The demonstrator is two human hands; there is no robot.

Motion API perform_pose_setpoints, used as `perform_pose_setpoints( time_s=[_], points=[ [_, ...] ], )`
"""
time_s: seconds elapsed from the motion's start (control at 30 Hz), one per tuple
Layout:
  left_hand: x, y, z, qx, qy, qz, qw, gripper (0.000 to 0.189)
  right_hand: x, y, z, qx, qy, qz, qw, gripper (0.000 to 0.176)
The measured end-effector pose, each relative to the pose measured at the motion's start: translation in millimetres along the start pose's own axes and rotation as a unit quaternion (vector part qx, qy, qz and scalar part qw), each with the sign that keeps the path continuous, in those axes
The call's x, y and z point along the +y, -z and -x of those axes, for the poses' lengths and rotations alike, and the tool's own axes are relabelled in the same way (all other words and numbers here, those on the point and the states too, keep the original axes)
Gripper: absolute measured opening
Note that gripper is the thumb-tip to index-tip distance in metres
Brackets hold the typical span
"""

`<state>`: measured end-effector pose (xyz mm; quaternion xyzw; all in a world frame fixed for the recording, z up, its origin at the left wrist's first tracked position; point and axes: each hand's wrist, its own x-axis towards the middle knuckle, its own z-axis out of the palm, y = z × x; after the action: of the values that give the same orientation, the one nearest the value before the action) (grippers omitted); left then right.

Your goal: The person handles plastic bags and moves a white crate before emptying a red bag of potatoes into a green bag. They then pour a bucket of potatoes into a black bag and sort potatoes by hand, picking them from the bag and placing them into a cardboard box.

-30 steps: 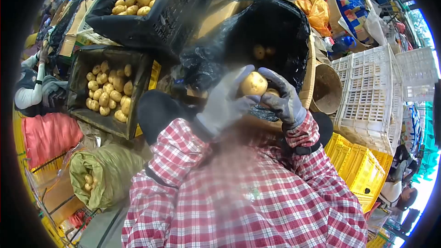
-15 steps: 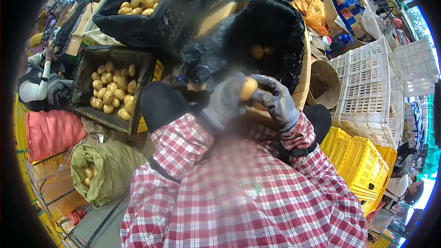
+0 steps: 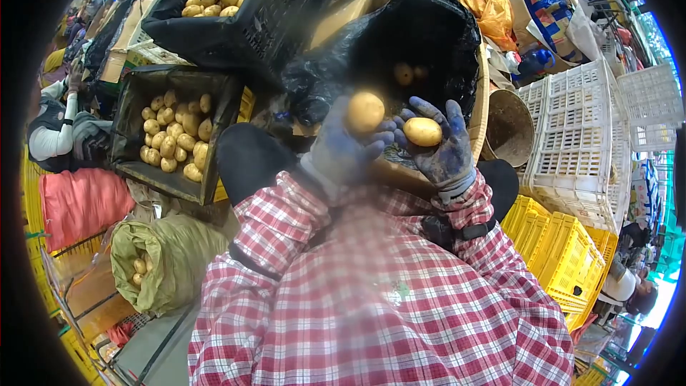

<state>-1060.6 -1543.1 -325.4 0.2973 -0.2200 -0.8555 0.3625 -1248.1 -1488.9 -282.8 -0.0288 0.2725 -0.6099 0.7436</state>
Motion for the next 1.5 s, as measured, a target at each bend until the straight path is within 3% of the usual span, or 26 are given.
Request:
perform_pose_setpoints(
  time_s=[0.07,0.13,0.17,0.23,0.27,0.3,0.33,0.37,0.4,0.53,0.63,0.67,0.73,0.77,0.8,0.83,0.87,0.93,1.0,1.03,1.1,1.17,1.27,1.33,1.4,1.5],
  points=[
    [4.4,-0.5,0.3,-0.006,0.028,0.054,0.998,0.066,0.9,4.9,-5.0,-0.017,-0.004,-0.013,1.000,0.063],
    [0.9,-1.1,1.7,-0.005,-0.023,-0.045,0.999,0.064,1.7,6.0,-5.7,-0.017,-0.016,-0.028,0.999,0.061],
    [-5.2,-1.7,6.6,0.000,-0.095,-0.177,0.980,0.063,3.2,1.4,-4.2,-0.012,-0.027,-0.036,0.999,0.060],
    [11.7,8.8,-0.2,-0.006,0.077,0.146,0.986,0.054,7.6,0.7,-18.5,-0.045,-0.046,-0.040,0.997,0.060],
    [19.3,12.5,-3.1,-0.037,-0.072,-0.085,0.993,0.049,4.9,5.4,-32.9,-0.045,-0.079,-0.029,0.995,0.055],
    [31.3,10.2,-3.5,0.002,-0.222,-0.304,0.926,0.045,2.0,8.1,-54.5,-0.180,0.111,0.320,0.924,0.052],
    [48.2,11.4,-0.4,0.001,-0.337,-0.496,0.800,0.042,3.4,6.9,-79.7,-0.239,0.206,0.477,0.820,0.047],
    [69.7,20.8,-16.2,0.017,-0.310,-0.365,0.878,0.039,5.5,-2.9,-103.5,-0.266,0.319,0.594,0.689,0.043],
    [91.5,26.6,-27.1,0.032,-0.306,-0.291,0.906,0.039,14.3,-39.0,-129.5,-0.252,0.344,0.585,0.690,0.034],
    [190.8,30.9,-29.1,-0.001,-0.399,-0.247,0.883,0.040,13.8,-192.7,-173.3,-0.230,0.152,0.237,0.932,0.035],
    [196.6,14.8,-23.9,-0.037,-0.317,-0.042,0.947,0.049,-25.3,-191.0,-194.5,-0.354,0.140,0.245,0.892,0.032],
    [186.3,8.1,-21.2,-0.028,-0.298,-0.064,0.952,0.054,-47.5,-171.3,-205.5,-0.281,0.175,0.280,0.901,0.065],
    [148.7,22.9,-21.7,0.004,-0.240,-0.193,0.951,0.063,-86.8,-115.3,-209.6,-0.238,0.281,0.338,0.866,0.044],
    [128.3,20.3,-21.8,0.019,-0.211,-0.245,0.946,0.068,-110.9,-74.6,-221.0,-0.152,0.265,0.336,0.891,0.042],
    [109.8,18.1,-21.6,0.020,-0.192,-0.290,0.937,0.059,-134.6,-24.9,-239.1,-0.066,0.248,0.331,0.908,0.041],
    [95.0,24.6,-31.5,-0.048,-0.113,-0.124,0.985,0.050,-151.6,30.7,-258.3,0.073,0.212,0.264,0.938,0.032],
    [71.2,40.2,-36.6,-0.065,-0.130,-0.240,0.960,0.045,-151.4,65.4,-268.7,0.230,0.205,0.342,0.888,0.025],
    [50.9,45.6,-43.6,-0.101,-0.068,-0.379,0.917,0.048,-157.9,159.2,-279.5,0.228,0.117,0.370,0.893,0.030],
    [45.6,44.7,-48.7,-0.123,-0.034,-0.366,0.922,0.047,-138.0,216.5,-299.5,0.296,0.038,0.624,0.722,0.035],
    [54.4,40.3,-54.3,-0.118,0.000,-0.380,0.917,0.048,-128.2,290.6,-326.7,0.311,0.037,0.660,0.683,0.041],
    [65.3,32.8,-64.9,-0.091,0.039,-0.403,0.910,0.047,-96.9,299.4,-344.1,0.315,-0.051,0.768,0.555,0.044],
    [69.1,31.0,-70.3,-0.086,0.076,-0.394,0.912,0.046,-70.1,293.6,-364.9,0.296,-0.117,0.824,0.468,0.046],
    [74.4,26.8,-77.9,-0.080,0.119,-0.396,0.907,0.045,-51.6,293.2,-385.2,0.254,-0.159,0.864,0.404,0.051],
    [77.1,26.0,-80.8,-0.089,0.119,-0.410,0.900,0.045,-45.1,295.0,-386.2,0.223,-0.146,0.872,0.411,0.054],
    [79.5,23.8,-82.5,-0.097,0.121,-0.419,0.894,0.046,-43.7,283.5,-378.4,0.187,-0.101,0.862,0.460,0.057],
    [73.3,25.6,-78.0,-0.068,0.129,-0.345,0.927,0.051,-39.6,234.7,-340.2,0.095,0.067,0.761,0.638,0.062]
  ],
)
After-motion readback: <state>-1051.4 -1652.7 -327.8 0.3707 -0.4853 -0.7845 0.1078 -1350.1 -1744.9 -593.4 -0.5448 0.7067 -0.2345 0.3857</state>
